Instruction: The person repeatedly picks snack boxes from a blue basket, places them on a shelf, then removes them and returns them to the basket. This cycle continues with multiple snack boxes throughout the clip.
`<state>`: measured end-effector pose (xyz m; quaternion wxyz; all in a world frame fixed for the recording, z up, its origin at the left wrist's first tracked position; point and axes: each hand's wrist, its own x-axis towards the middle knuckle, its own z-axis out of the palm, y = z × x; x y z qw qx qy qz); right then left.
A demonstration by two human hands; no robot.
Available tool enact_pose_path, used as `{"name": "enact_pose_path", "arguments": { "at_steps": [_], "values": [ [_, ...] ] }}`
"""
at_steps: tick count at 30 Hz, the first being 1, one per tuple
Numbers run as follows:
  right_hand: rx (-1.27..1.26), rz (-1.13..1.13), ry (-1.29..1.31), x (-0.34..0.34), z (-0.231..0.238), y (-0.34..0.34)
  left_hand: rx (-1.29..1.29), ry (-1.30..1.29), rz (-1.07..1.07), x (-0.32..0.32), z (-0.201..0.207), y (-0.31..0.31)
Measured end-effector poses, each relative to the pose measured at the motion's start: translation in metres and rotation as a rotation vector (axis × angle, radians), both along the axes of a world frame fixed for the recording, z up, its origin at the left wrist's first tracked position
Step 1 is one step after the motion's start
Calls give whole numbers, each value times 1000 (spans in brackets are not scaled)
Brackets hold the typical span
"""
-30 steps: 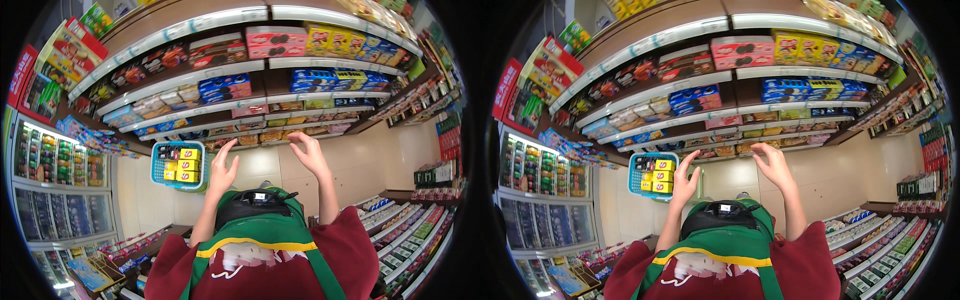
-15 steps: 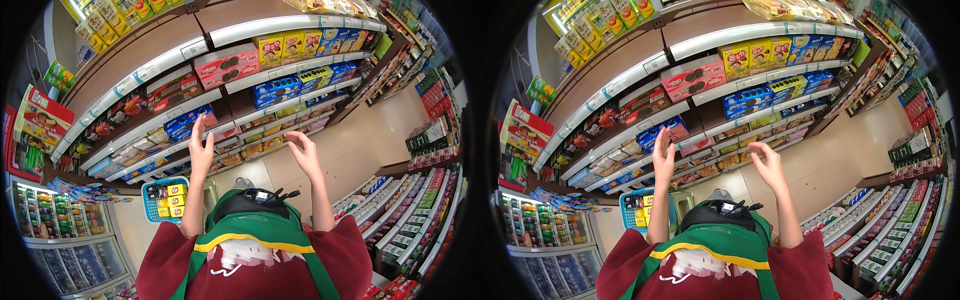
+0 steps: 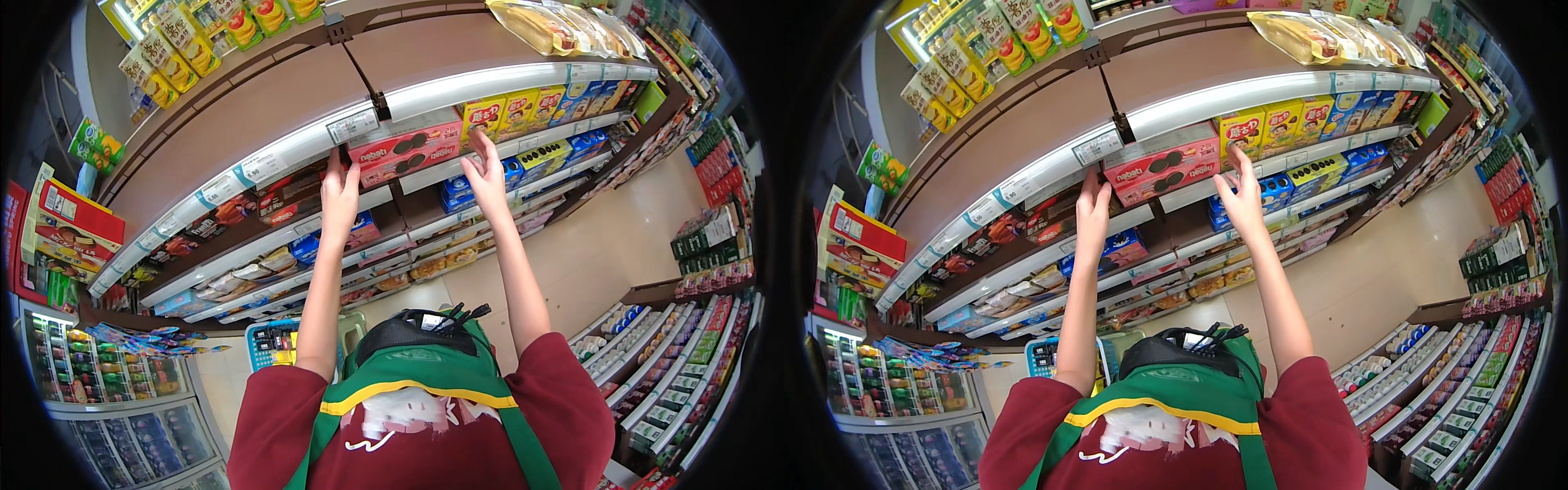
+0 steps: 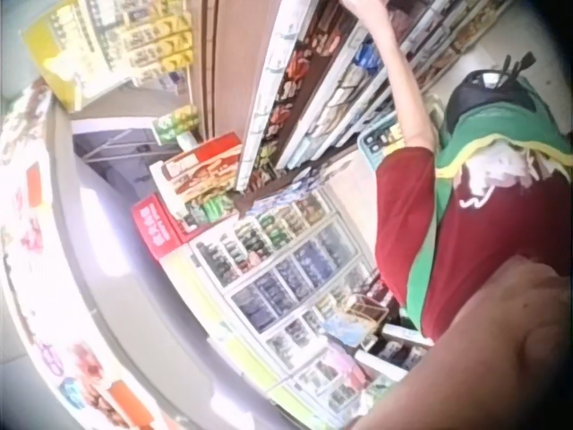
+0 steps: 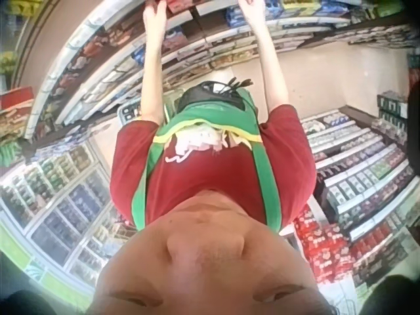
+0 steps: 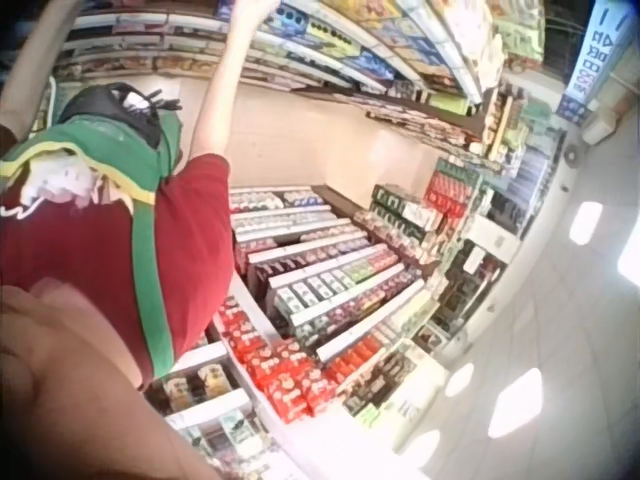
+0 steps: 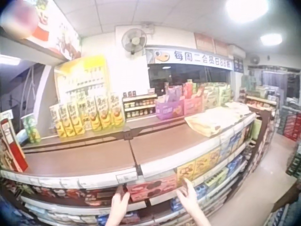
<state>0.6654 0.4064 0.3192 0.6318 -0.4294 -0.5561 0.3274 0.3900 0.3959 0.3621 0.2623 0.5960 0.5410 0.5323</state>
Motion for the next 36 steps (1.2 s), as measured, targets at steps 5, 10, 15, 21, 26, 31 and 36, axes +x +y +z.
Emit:
{"name": "enact_pose_path", "arguments": {
  "at_steps": [5, 10, 15, 21, 26, 31, 36],
  "values": [
    [17, 23, 1, -10, -6, 24, 86, 9, 1, 9, -4, 12],
    [42, -2, -7, -9, 11, 14, -129, -105, -8, 30, 17, -14],
    [89, 48, -57, 3, 26, -16, 77, -356, -94, 50, -2, -57],
    [148, 262, 277, 10, 46, -45, 134, -384, -26, 85, 1, -121],
    [150, 354, 337, 21, 63, -66, 217, -304, 84, 98, 6, -155],
    [-3, 574, 385, 31, 71, -90, 376, -295, 260, 102, 15, -183],
    [9, 814, 206, 44, 69, -103, 489, -280, 534, 98, 41, -214]
  ]
}}
